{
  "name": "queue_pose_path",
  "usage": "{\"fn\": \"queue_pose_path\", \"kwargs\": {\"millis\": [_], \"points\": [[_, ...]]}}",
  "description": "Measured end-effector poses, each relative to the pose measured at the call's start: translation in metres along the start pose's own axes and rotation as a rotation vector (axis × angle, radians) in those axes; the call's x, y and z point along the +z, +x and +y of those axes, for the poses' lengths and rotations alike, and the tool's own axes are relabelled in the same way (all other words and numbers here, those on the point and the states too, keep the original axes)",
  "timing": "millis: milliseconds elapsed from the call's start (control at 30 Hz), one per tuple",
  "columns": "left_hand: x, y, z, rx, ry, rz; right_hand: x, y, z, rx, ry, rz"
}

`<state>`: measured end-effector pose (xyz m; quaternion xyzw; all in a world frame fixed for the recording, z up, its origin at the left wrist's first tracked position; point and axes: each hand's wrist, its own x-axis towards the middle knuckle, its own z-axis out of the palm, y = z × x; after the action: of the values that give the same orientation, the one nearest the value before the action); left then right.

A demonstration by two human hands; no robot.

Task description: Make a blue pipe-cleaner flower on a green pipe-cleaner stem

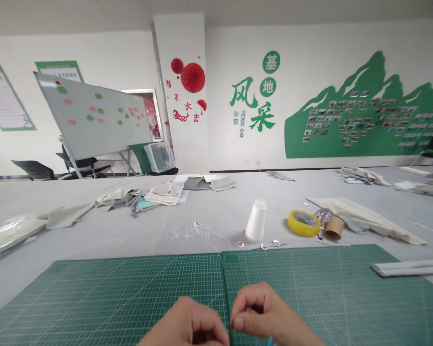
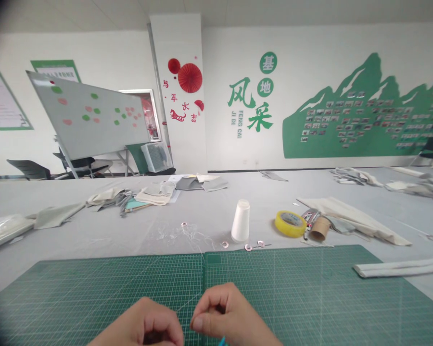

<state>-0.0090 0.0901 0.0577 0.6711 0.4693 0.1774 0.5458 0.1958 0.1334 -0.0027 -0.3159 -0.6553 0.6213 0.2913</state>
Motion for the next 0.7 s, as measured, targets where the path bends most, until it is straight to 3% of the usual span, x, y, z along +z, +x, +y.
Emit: {"fn": "queue_pose_path", "kwargs": {"millis": [167, 267, 367, 567, 700], "points": [[0.006, 0.004, -0.008, -0.002, 0.188, 0.002, -0.001, -0.003, -0.004, -0.001, -0.092, 0.033], [0.008, 0.007, -0.012, 0.013, 0.289, 0.044, 0.004, -0.005, -0.011, -0.032, -0.261, 0.111], [0.008, 0.007, -0.009, -0.023, 0.339, 0.089, 0.010, -0.005, -0.015, -0.127, -0.478, 0.182], [0.009, 0.002, 0.003, -0.079, 0.423, 0.159, 0.017, -0.009, -0.015, -0.338, -0.738, 0.201], [0.008, 0.005, -0.001, -0.064, 0.475, 0.282, 0.018, -0.014, -0.012, -0.509, -0.920, 0.228]]}}
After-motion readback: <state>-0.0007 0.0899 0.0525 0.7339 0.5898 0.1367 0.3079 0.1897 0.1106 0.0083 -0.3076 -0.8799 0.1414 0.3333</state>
